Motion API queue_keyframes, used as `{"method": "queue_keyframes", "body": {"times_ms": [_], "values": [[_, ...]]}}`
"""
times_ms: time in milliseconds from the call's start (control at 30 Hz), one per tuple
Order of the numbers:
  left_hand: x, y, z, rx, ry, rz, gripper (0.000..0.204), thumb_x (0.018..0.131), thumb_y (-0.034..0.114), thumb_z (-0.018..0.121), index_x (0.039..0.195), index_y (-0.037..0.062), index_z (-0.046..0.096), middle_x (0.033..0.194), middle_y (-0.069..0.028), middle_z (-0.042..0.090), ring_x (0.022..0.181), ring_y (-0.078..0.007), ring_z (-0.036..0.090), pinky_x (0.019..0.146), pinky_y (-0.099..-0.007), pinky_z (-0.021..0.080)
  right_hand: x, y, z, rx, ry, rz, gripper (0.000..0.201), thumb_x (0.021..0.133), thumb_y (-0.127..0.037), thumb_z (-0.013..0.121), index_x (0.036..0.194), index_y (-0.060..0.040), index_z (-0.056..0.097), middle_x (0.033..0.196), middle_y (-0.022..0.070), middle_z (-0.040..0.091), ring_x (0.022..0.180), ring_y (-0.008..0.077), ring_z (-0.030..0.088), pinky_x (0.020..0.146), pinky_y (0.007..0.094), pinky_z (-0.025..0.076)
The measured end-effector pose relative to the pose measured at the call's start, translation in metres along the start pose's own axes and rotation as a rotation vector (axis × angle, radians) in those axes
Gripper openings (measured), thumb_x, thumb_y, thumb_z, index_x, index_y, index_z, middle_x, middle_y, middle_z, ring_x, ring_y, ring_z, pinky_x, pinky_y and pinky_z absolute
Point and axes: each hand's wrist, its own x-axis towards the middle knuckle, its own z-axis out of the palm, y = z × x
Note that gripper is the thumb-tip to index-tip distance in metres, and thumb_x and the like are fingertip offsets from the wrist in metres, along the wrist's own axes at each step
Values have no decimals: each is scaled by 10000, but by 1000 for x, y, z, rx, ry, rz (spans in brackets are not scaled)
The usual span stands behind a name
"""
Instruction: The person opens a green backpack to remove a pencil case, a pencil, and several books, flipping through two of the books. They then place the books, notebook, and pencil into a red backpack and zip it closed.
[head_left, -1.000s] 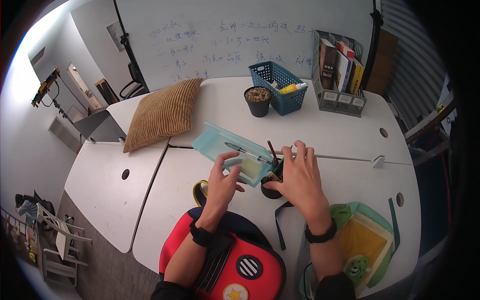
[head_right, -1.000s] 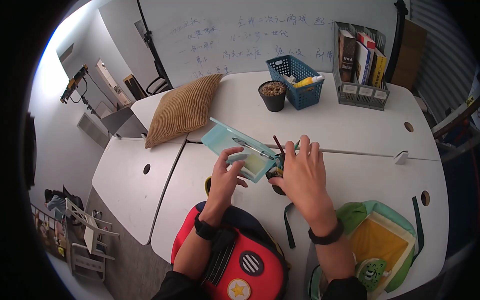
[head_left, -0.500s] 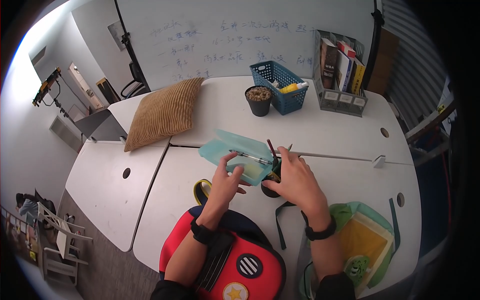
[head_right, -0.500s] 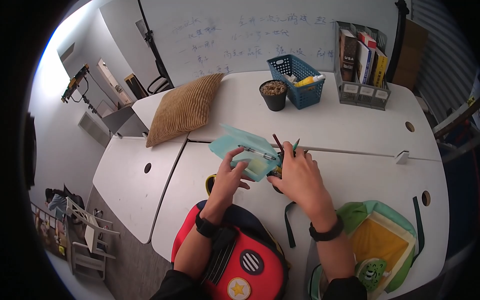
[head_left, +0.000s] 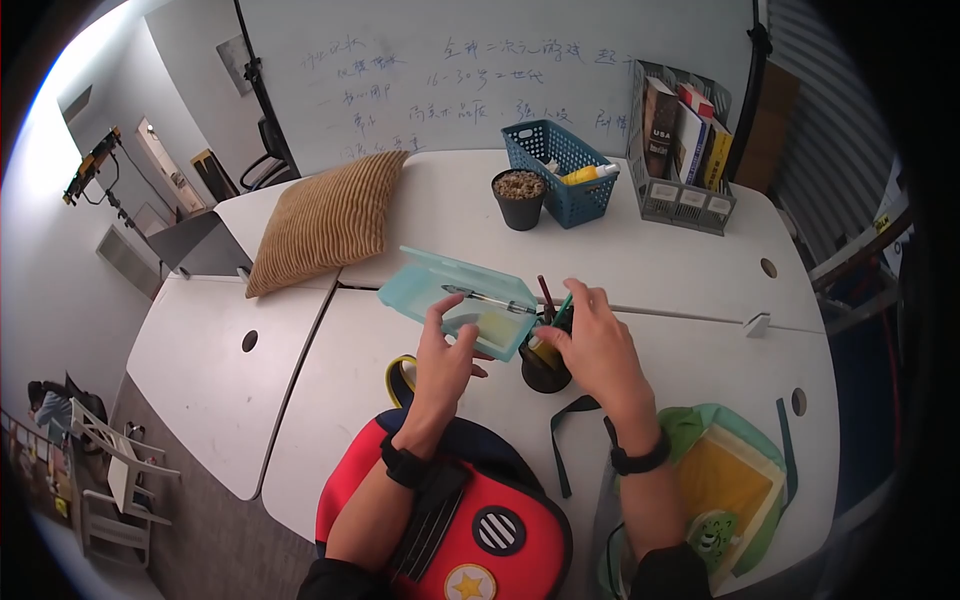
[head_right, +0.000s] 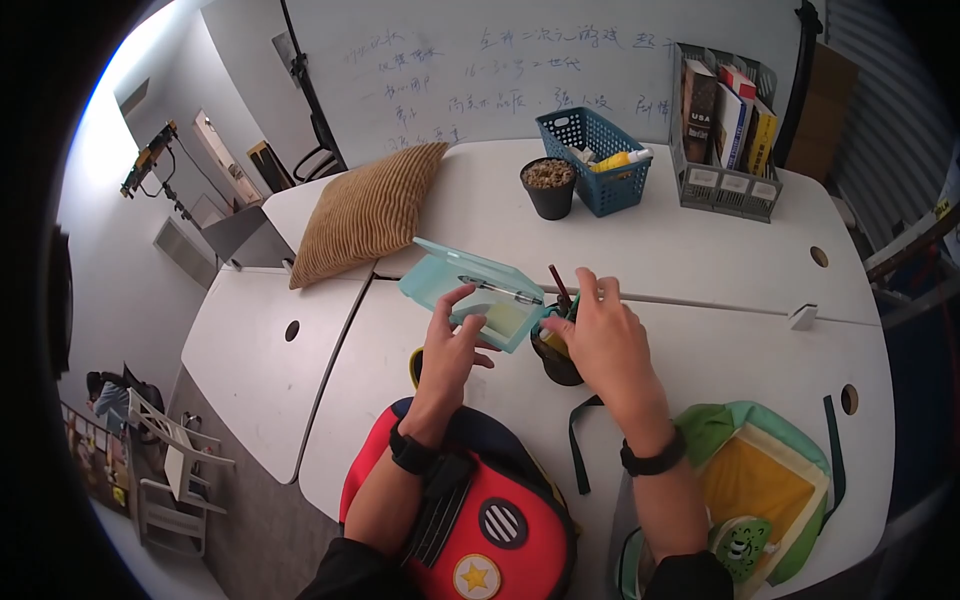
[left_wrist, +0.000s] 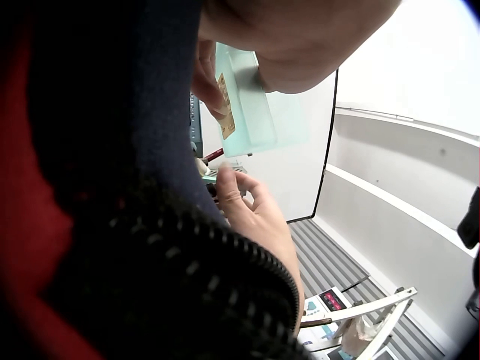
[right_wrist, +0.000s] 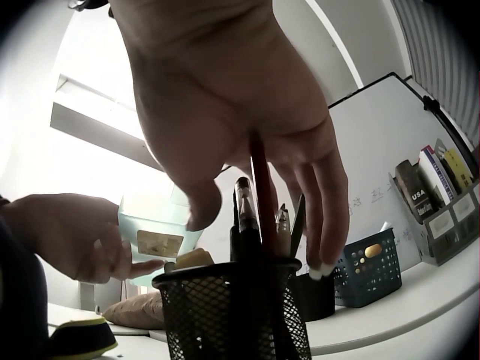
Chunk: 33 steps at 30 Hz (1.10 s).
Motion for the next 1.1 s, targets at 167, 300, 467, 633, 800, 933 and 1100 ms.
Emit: {"method": "queue_keyframes", "body": {"times_ms": [167, 300, 467, 633, 800, 933, 1100], "values": [[0, 1, 1, -11, 21, 8, 504, 930, 113, 527, 1420, 64, 421, 1133, -196, 587, 769, -202, 687, 561, -280, 544, -5, -17, -17, 36, -259, 25, 826, 692, -368, 889, 1328, -31, 485, 1190, 234, 578, 947, 425, 671, 846, 485, 552], [1, 1, 1, 12, 20, 13, 504, 930, 113, 530, 1419, 61, 421, 1140, -201, 586, 763, -206, 693, 549, -279, 542, -1, -9, 0, 53, -169, 2, 786, 676, -330, 898, 1283, -21, 506, 1093, 232, 629, 944, 408, 675, 833, 459, 551], [1, -3, 1, 58, 5, 1, 513, 935, 132, 539, 1427, 58, 414, 1162, -212, 590, 757, -220, 709, 541, -278, 543, 3, -1, -2, 120, -114, -36, 715, 688, -295, 887, 1236, -14, 523, 952, 210, 670, 940, 379, 678, 841, 442, 545], [4, -8, 1, 79, -7, -30, 555, 943, 166, 549, 1461, 58, 381, 1166, -218, 615, 758, -223, 718, 537, -279, 546, 1, 3, -15, 175, 18, -48, 615, 767, -308, 830, 1229, -28, 537, 989, 199, 678, 916, 380, 680, 832, 441, 542], [3, -5, 1, 59, -1, -50, 578, 942, 174, 547, 1476, 53, 363, 1168, -220, 622, 760, -218, 715, 531, -280, 546, 15, 19, -39, 459, 243, 185, 424, 881, -295, 724, 1177, -22, 593, 942, 194, 708, 835, 370, 695, 789, 426, 544], [4, -6, 0, 55, -11, -11, 568, 940, 117, 530, 1464, 18, 336, 1152, -242, 633, 741, -227, 734, 535, -290, 580, 11, 55, -44, 207, -51, 279, 337, 923, -279, 672, 1093, 12, 662, 820, 151, 723, 697, 252, 696, 676, 358, 541], [6, -10, 0, 61, 1, 4, 569, 934, 109, 528, 1462, 16, 339, 1153, -246, 629, 740, -230, 733, 527, -290, 582, 10, 43, -33, 282, -338, 290, 305, 913, -271, 630, 905, 27, 691, 800, 198, 709, 706, 314, 702, 695, 382, 551]]}}
